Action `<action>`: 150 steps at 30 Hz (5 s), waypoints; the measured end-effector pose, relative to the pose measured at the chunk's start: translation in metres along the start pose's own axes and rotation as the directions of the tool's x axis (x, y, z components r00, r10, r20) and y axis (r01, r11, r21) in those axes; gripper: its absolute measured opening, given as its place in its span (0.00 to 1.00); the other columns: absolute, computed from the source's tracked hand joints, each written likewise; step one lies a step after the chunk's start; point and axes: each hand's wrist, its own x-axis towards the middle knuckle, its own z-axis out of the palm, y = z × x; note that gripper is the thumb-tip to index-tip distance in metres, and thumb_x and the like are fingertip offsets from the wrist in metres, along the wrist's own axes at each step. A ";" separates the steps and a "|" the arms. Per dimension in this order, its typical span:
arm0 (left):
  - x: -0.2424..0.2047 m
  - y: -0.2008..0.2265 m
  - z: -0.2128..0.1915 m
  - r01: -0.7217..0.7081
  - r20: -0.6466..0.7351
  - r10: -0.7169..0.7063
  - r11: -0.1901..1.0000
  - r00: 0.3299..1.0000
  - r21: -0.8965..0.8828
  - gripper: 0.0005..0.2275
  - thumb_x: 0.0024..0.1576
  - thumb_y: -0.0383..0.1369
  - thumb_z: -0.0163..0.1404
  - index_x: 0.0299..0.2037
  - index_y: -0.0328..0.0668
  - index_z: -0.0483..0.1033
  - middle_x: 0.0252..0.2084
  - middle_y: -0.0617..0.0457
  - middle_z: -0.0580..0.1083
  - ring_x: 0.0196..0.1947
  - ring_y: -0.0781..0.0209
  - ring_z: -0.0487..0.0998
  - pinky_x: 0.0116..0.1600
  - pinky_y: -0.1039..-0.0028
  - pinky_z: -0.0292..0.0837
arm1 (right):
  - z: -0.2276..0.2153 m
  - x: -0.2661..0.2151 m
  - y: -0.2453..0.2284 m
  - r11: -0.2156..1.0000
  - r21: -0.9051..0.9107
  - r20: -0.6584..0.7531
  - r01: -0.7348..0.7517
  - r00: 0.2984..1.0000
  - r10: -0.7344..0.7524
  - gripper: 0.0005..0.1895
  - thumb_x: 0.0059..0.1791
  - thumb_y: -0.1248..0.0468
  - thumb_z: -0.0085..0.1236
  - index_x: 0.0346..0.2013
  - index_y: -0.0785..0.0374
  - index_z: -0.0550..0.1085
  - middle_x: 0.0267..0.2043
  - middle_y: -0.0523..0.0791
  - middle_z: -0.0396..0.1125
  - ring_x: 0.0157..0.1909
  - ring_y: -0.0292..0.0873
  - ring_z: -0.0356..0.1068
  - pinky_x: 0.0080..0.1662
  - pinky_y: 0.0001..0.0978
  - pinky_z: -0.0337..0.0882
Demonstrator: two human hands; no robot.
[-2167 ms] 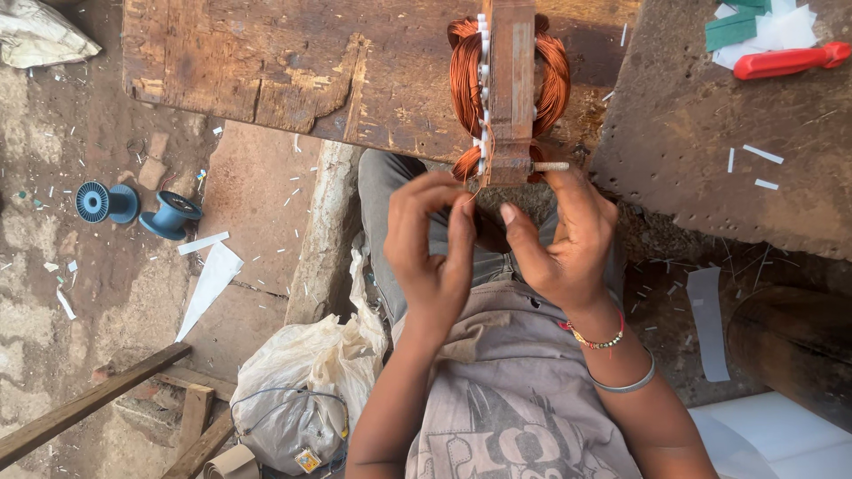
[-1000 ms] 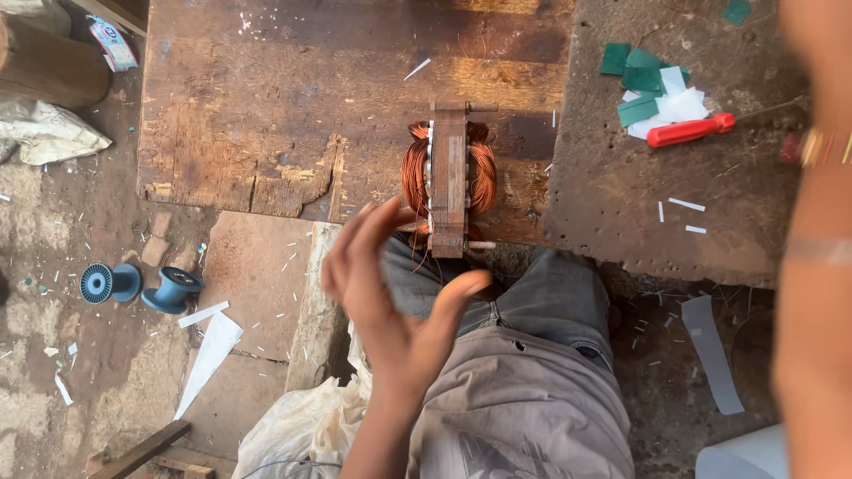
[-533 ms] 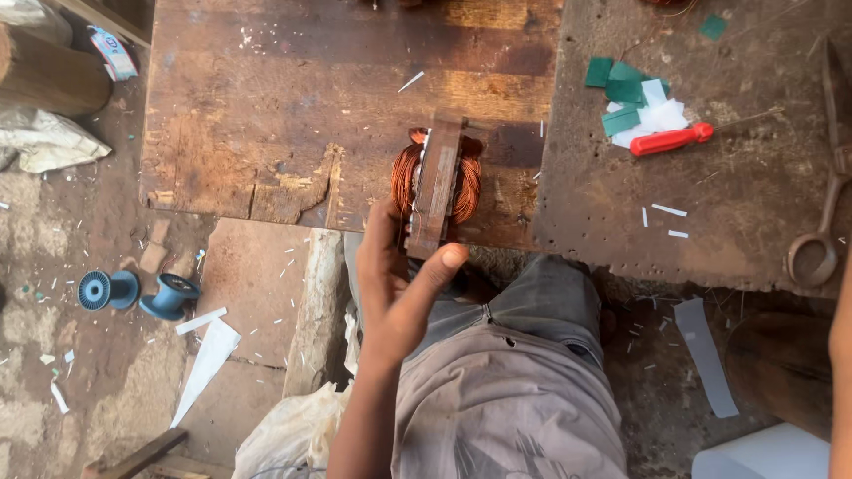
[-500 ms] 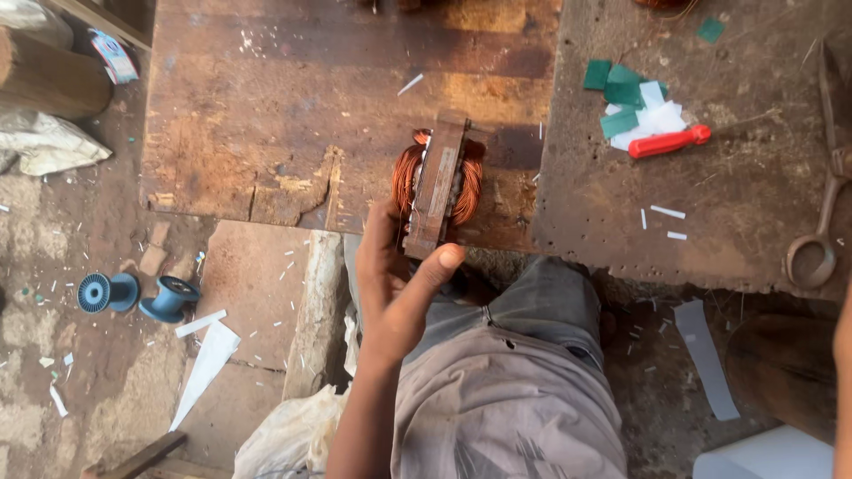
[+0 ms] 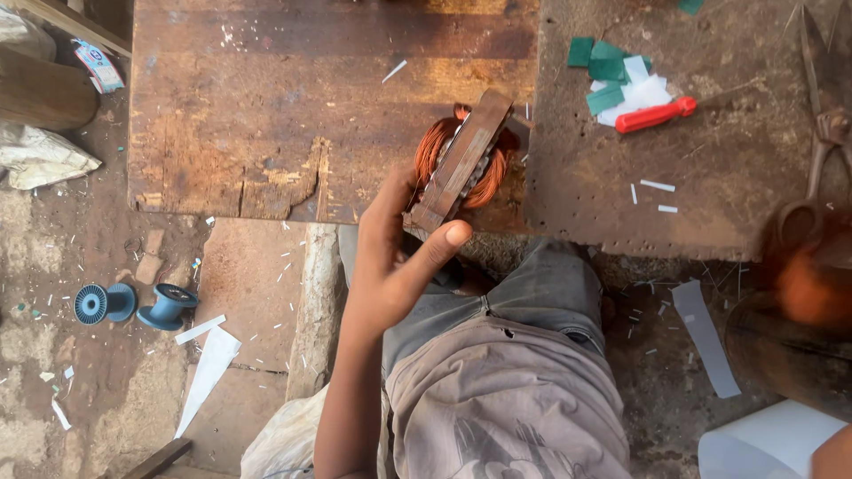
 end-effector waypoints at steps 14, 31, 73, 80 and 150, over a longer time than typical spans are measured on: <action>-0.067 0.008 0.069 0.023 -0.034 -0.024 0.999 0.999 -0.030 0.07 0.62 0.22 0.55 0.48 0.31 0.79 0.46 0.43 0.82 0.45 0.58 0.85 0.53 0.77 0.79 | 0.097 -0.055 0.005 0.850 0.334 0.549 -0.408 0.817 0.177 0.11 0.47 0.68 0.62 0.41 0.73 0.77 0.33 0.48 0.75 0.29 0.34 0.73 0.28 0.26 0.72; -0.110 -0.013 -0.021 0.495 0.171 -0.515 0.598 0.840 -0.630 0.17 0.66 0.37 0.50 0.30 0.30 0.77 0.17 0.60 0.66 0.15 0.77 0.56 0.25 0.81 0.51 | 0.027 -0.058 0.072 0.782 0.262 0.723 -0.566 0.652 0.230 0.14 0.51 0.61 0.65 0.32 0.73 0.81 0.25 0.50 0.70 0.23 0.40 0.66 0.28 0.32 0.66; 0.049 -0.042 -0.061 0.164 0.296 -0.050 0.914 0.954 -0.372 0.19 0.68 0.44 0.49 0.56 0.33 0.77 0.49 0.50 0.81 0.49 0.60 0.84 0.59 0.67 0.82 | 0.143 0.038 -0.046 0.625 -0.515 0.593 0.586 0.770 -0.234 0.33 0.32 0.58 0.76 0.43 0.73 0.71 0.35 0.53 0.68 0.35 0.56 0.73 0.34 0.46 0.71; 0.083 -0.029 -0.064 0.162 0.524 -0.121 0.986 0.843 -0.033 0.09 0.61 0.20 0.53 0.49 0.28 0.79 0.43 0.55 0.75 0.40 0.67 0.76 0.46 0.75 0.74 | 0.149 0.033 -0.049 0.654 -0.504 0.574 0.564 0.785 -0.235 0.31 0.33 0.59 0.75 0.41 0.75 0.71 0.34 0.55 0.67 0.34 0.57 0.73 0.32 0.47 0.71; 0.103 -0.016 -0.054 -0.575 0.577 0.207 0.574 0.790 0.583 0.18 0.48 0.20 0.58 0.51 0.37 0.82 0.37 0.43 0.76 0.39 0.42 0.78 0.43 0.58 0.72 | 0.180 0.028 0.000 0.805 -0.308 0.251 0.506 0.860 -0.444 0.11 0.46 0.76 0.64 0.34 0.75 0.69 0.37 0.54 0.65 0.35 0.54 0.69 0.38 0.39 0.66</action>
